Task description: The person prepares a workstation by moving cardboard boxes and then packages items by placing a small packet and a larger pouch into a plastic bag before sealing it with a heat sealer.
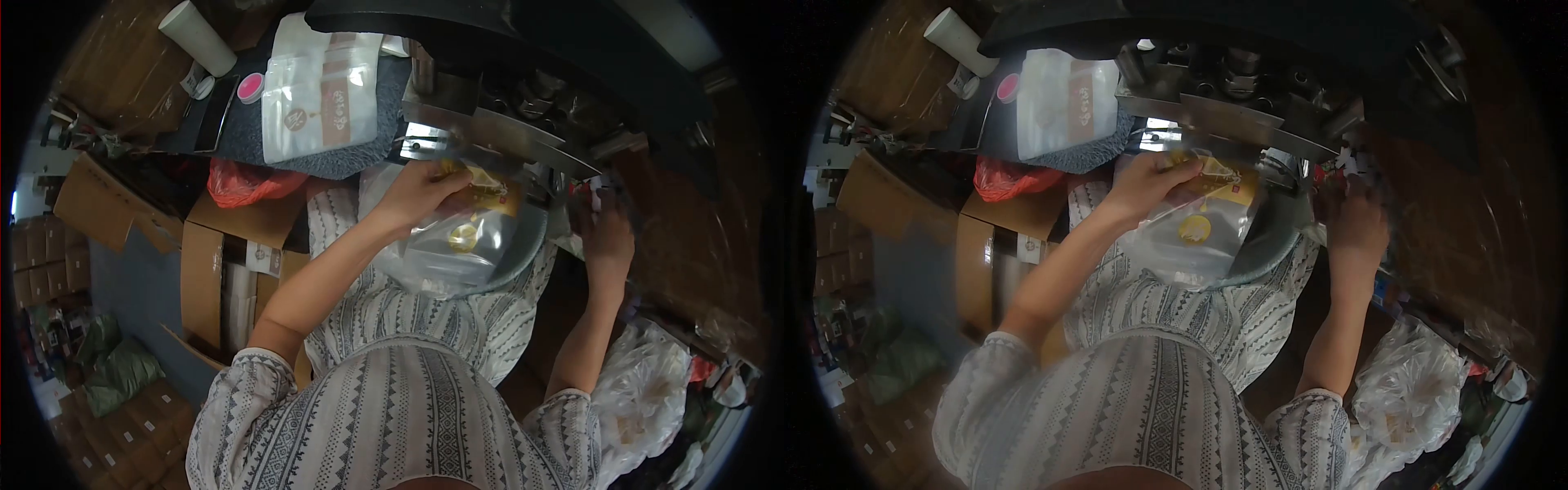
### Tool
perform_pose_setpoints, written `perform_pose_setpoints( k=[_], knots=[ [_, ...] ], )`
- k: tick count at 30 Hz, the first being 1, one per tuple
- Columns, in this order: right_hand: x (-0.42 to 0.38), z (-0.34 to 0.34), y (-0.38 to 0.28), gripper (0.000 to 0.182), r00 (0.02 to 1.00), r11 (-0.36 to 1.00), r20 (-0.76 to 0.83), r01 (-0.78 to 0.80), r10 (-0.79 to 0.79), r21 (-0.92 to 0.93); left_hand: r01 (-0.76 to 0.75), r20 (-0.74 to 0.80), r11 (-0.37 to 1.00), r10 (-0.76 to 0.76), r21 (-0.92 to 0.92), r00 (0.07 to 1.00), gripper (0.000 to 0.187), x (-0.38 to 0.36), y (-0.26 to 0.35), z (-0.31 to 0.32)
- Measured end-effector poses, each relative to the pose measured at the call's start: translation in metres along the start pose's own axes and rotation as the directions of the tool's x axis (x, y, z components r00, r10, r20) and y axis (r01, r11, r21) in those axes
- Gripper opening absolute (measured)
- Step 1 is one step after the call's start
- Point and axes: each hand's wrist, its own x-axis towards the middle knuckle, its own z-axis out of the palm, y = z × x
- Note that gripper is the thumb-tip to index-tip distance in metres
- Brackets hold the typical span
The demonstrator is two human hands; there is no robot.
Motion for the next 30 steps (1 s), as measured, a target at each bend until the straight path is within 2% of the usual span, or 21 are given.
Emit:
perform_pose_setpoints(
  k=[1, 2, 3, 4, 5, 6, 7, 8, 10, 11, 13, 14, 16, 18, 20, 21, 23, 25, 27, 28, 30],
  knots=[
    [0.003, 0.013, 0.016, 0.026, 0.998, 0.964, -0.044, -0.062, 0.052, -0.257, -0.101, -0.020, 0.940, 0.114, 0.325, 0.993, 0.032, -0.002, -0.001, -0.006],
    [0.004, 0.011, 0.013, 0.026, 0.998, 0.965, -0.048, -0.062, 0.051, -0.256, -0.186, 0.001, 0.766, 0.235, 0.615, 0.972, 0.033, -0.002, 0.001, -0.014],
    [0.008, 0.006, 0.008, 0.025, 0.995, 0.977, -0.011, -0.104, 0.103, -0.185, -0.330, -0.120, 0.721, 0.494, 0.609, 0.861, 0.034, 0.004, 0.004, -0.033],
    [0.009, 0.003, 0.004, 0.024, 0.987, 0.982, 0.039, -0.150, 0.155, -0.115, -0.448, -0.236, 0.644, 0.698, 0.620, 0.676, 0.036, 0.007, 0.002, -0.055],
    [0.006, 0.001, 0.003, 0.024, 0.986, 0.982, 0.051, -0.151, 0.158, -0.115, -0.439, -0.238, 0.650, 0.690, 0.621, 0.684, 0.036, 0.004, -0.006, -0.074],
    [0.005, -0.002, 0.003, 0.023, 0.992, 0.993, 0.058, -0.115, 0.115, -0.008, -0.142, -0.058, 0.148, 0.862, 0.979, 0.503, 0.032, 0.001, -0.014, -0.092],
    [0.008, -0.007, 0.001, 0.022, 0.996, 0.992, 0.048, -0.075, 0.070, 0.103, 0.289, 0.245, -0.378, 0.881, 0.880, 0.406, 0.028, 0.000, -0.011, -0.099],
    [0.008, -0.014, -0.006, 0.022, 0.997, 0.992, 0.042, -0.072, 0.068, 0.107, 0.292, 0.248, -0.380, 0.882, 0.878, 0.401, 0.028, -0.006, -0.012, -0.100],
    [-0.002, -0.026, -0.020, 0.020, 0.974, 0.969, -0.009, -0.226, 0.228, 0.098, -0.045, 0.197, -0.199, 0.864, 0.979, 0.464, 0.020, -0.031, -0.015, -0.092],
    [-0.006, -0.026, -0.017, 0.020, 0.973, 0.969, 0.001, -0.229, 0.229, 0.092, -0.046, 0.191, -0.193, 0.860, 0.980, 0.473, 0.020, -0.040, -0.020, -0.100],
    [-0.006, -0.028, -0.016, 0.020, 0.994, 0.856, 0.032, -0.110, 0.108, 0.505, -0.068, -0.132, 0.209, 0.806, 0.976, 0.577, 0.017, -0.055, -0.017, -0.113],
    [-0.006, -0.028, -0.023, 0.020, 0.994, 0.857, 0.035, -0.108, 0.105, 0.505, -0.061, -0.143, 0.208, 0.830, 0.976, 0.539, 0.008, -0.061, -0.022, -0.105],
    [-0.006, -0.031, -0.071, 0.020, 0.952, 0.755, -0.074, 0.283, -0.298, 0.592, -0.095, -0.123, 0.199, 0.847, 0.975, 0.517, 0.011, -0.062, -0.017, -0.095],
    [-0.007, -0.024, -0.104, 0.017, 0.926, 0.662, -0.037, 0.295, -0.375, 0.689, -0.130, -0.100, 0.186, 0.866, 0.974, 0.490, 0.017, -0.055, -0.014, -0.095],
    [-0.005, -0.008, -0.121, 0.018, 0.913, 0.644, -0.067, 0.335, -0.403, 0.688, 0.123, -0.135, 0.085, 0.866, 0.989, 0.482, 0.027, -0.038, -0.011, -0.103],
    [-0.004, -0.004, -0.125, 0.018, 0.899, 0.626, -0.102, 0.374, -0.425, 0.684, 0.126, -0.136, 0.085, 0.867, 0.988, 0.480, 0.027, -0.040, -0.012, -0.101],
    [-0.003, -0.006, -0.121, 0.020, 0.916, 0.636, -0.087, 0.337, -0.391, 0.694, -0.176, 0.155, -0.065, 0.812, 0.982, 0.563, 0.036, -0.043, -0.015, -0.093],
    [-0.002, -0.009, -0.120, 0.021, 0.933, 0.649, -0.059, 0.291, -0.355, 0.703, -0.218, 0.111, 0.020, 0.811, 0.976, 0.575, 0.035, -0.058, -0.018, -0.092],
    [-0.004, -0.013, -0.123, 0.023, 0.924, 0.620, 0.107, 0.157, -0.366, 0.769, -0.058, -0.107, 0.188, 0.757, 0.981, 0.645, 0.032, -0.079, -0.010, -0.081],
    [-0.005, -0.011, -0.126, 0.023, 0.923, 0.621, 0.110, 0.156, -0.368, 0.768, -0.056, -0.110, 0.191, 0.756, 0.980, 0.646, 0.032, -0.084, -0.008, -0.074],
    [-0.004, -0.004, -0.135, 0.022, 0.864, 0.602, -0.201, 0.471, -0.461, 0.645, -0.178, -0.052, 0.195, 0.801, 0.964, 0.596, 0.026, -0.088, -0.004, -0.058]
  ],
)
